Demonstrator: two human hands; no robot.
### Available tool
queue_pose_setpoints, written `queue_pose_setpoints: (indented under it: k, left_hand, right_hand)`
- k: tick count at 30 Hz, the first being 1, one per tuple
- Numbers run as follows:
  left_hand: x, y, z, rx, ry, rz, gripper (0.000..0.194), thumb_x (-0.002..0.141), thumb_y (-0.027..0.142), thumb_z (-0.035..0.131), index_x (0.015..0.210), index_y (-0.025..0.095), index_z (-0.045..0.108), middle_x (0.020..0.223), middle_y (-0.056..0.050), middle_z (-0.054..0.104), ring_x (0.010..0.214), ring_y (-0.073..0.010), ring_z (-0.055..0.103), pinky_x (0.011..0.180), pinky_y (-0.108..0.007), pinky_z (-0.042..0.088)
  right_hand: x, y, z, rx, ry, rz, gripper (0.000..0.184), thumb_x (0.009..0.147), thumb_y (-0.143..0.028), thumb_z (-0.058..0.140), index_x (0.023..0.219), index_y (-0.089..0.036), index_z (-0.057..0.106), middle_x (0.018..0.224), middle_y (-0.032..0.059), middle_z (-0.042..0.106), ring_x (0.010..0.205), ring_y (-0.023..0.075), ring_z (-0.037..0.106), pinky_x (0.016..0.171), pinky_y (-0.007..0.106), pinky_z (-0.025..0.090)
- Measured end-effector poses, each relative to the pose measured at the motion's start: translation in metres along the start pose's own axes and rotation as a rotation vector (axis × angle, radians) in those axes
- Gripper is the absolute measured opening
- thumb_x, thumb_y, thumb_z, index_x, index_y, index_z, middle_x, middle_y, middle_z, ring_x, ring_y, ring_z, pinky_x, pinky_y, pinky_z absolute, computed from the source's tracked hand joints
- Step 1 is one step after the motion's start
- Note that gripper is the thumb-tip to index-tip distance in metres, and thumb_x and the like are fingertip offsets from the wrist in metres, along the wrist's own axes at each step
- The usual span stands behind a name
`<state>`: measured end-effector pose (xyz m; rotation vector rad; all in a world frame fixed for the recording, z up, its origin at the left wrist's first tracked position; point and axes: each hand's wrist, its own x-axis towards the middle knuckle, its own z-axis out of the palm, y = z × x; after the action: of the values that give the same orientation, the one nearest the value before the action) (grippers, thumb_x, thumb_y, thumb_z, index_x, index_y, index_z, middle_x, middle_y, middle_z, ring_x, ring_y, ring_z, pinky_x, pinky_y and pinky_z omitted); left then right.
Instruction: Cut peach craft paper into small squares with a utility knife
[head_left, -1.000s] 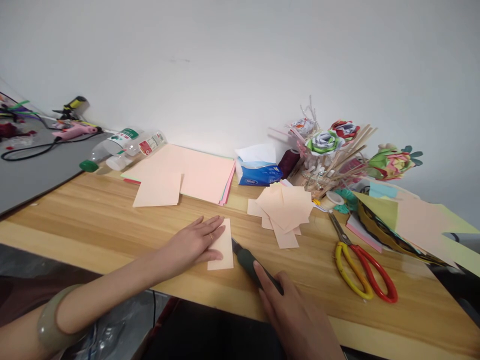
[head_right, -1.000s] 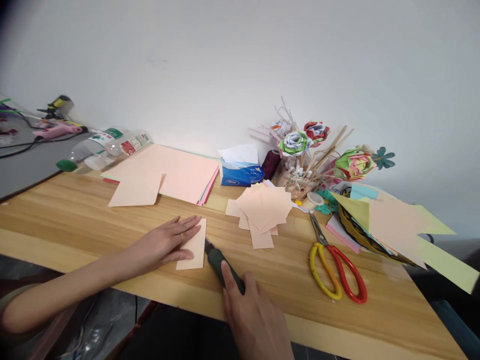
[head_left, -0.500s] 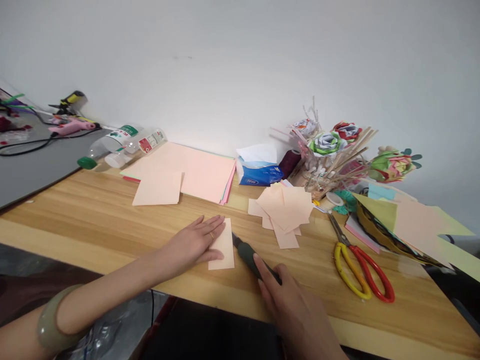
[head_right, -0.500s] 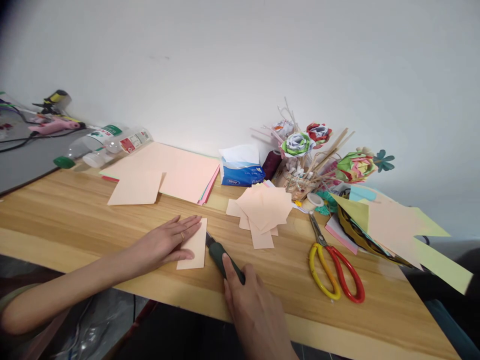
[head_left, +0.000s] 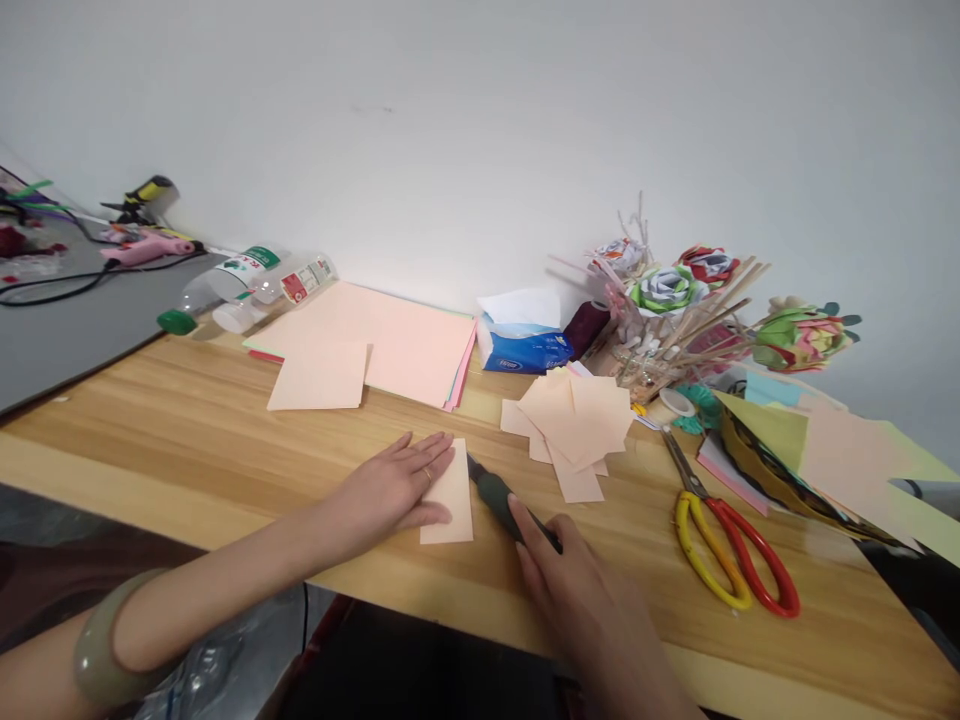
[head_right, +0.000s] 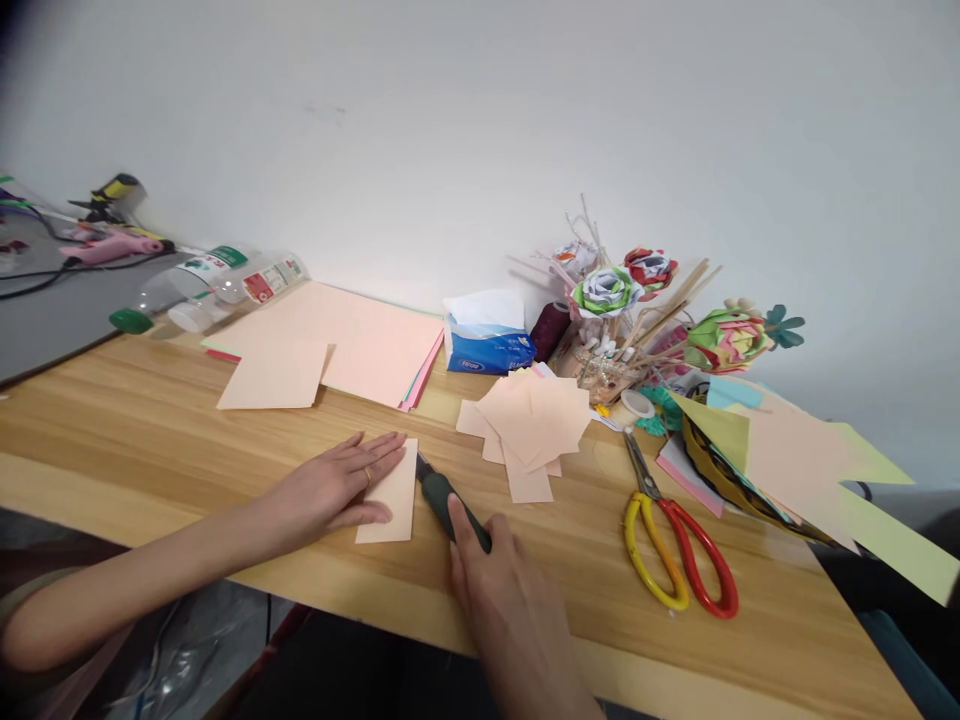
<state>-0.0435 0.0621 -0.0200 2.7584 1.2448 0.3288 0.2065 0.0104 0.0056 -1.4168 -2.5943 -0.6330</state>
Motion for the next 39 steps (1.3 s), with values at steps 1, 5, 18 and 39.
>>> queue_pose_setpoints:
  k: [1,5,18,39]
  left_hand:
    - [0.0,0.0,0.0,-0.003,0.003,0.0,0.066,0.09,0.056,0.035,0.136,0.008,0.036,0.141,-0.016,0.035,0.132,-0.0248,0.033,0.107,-0.044,0.028]
    - [0.001,0.001,-0.001,-0.008,0.005,0.002,0.067,0.09,0.056,0.033,0.135,0.007,0.037,0.14,-0.017,0.036,0.131,-0.0253,0.034,0.106,-0.045,0.03]
    - [-0.002,0.0,-0.009,-0.313,0.087,-0.031,0.051,0.09,0.049,0.043,0.131,0.018,0.046,0.143,-0.011,0.034,0.132,-0.0246,0.033,0.107,-0.045,0.03]
    - [0.058,-0.01,-0.051,-0.38,-0.199,-0.48,0.015,0.056,0.02,0.067,0.063,0.021,0.053,0.062,0.001,0.061,0.067,-0.0232,0.058,0.055,-0.027,0.033]
  right_hand:
    - [0.001,0.0,0.0,0.001,0.008,0.009,0.038,0.084,-0.024,0.047,0.121,-0.023,0.055,0.075,-0.0001,0.06,0.046,0.0118,0.059,0.032,0.022,0.033]
    - [0.008,-0.002,0.0,-0.005,0.028,0.041,0.037,0.08,-0.024,0.054,0.116,-0.023,0.06,0.071,-0.0008,0.059,0.045,0.0132,0.059,0.032,0.023,0.034]
    - [0.017,0.022,-0.007,0.251,-0.027,0.213,0.04,0.093,-0.029,0.033,0.128,-0.018,0.049,0.083,0.0052,0.062,0.057,0.0147,0.062,0.045,0.024,0.046]
    - [-0.06,0.148,0.004,-0.083,-0.147,0.897,0.055,0.093,-0.044,0.026,0.133,-0.01,0.042,0.105,0.018,0.063,0.088,0.0303,0.063,0.068,0.04,0.048]
